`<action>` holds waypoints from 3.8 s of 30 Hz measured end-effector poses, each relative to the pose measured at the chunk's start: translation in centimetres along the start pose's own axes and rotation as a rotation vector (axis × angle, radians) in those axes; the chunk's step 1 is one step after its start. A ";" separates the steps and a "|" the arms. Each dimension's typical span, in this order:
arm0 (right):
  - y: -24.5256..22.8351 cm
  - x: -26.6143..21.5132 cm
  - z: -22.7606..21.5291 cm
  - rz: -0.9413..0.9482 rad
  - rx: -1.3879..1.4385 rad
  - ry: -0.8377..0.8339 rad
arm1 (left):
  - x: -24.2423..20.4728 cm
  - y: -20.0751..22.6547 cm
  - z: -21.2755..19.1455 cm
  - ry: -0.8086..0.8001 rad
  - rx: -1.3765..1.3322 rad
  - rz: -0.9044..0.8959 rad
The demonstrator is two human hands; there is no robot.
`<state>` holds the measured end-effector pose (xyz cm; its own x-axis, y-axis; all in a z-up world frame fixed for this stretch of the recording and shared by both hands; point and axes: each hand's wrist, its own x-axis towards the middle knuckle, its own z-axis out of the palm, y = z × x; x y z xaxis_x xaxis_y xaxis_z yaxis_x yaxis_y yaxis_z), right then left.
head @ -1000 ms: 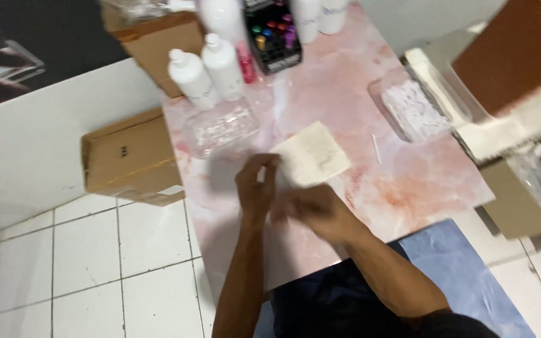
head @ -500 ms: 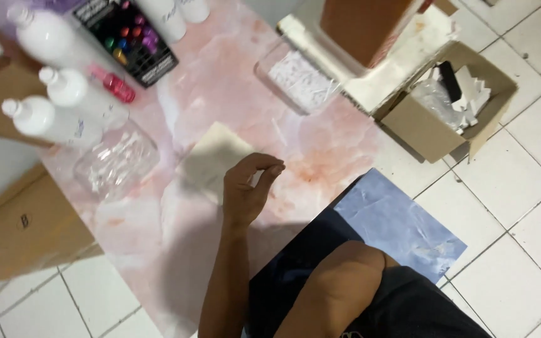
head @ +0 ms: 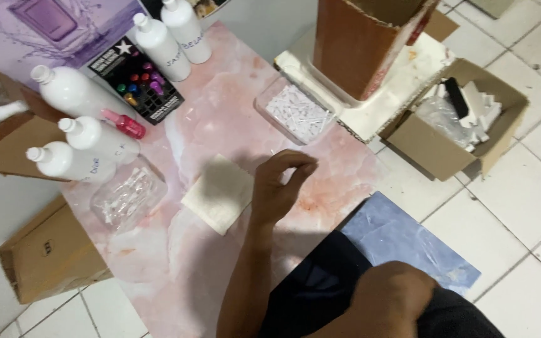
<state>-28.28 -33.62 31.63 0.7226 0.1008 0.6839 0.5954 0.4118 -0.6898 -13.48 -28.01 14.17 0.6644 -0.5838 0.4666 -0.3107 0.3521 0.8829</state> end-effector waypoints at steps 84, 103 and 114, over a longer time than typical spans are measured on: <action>10.7 0.2 -47.0 1.116 -1.455 -0.100 | 29.3 -5.5 10.8 -0.177 0.779 -0.283; 4.0 2.4 -37.2 0.313 -0.688 0.710 | 28.1 -4.8 9.9 -0.173 0.604 -0.424; 5.0 2.3 -38.2 0.336 -0.746 0.696 | 27.2 -7.6 10.1 -0.015 0.143 -0.231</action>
<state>-10.25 -65.90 20.64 0.7902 -0.5295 0.3085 0.2224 -0.2214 -0.9495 0.07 -53.98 20.64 0.7189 -0.6478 0.2522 -0.2460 0.1023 0.9639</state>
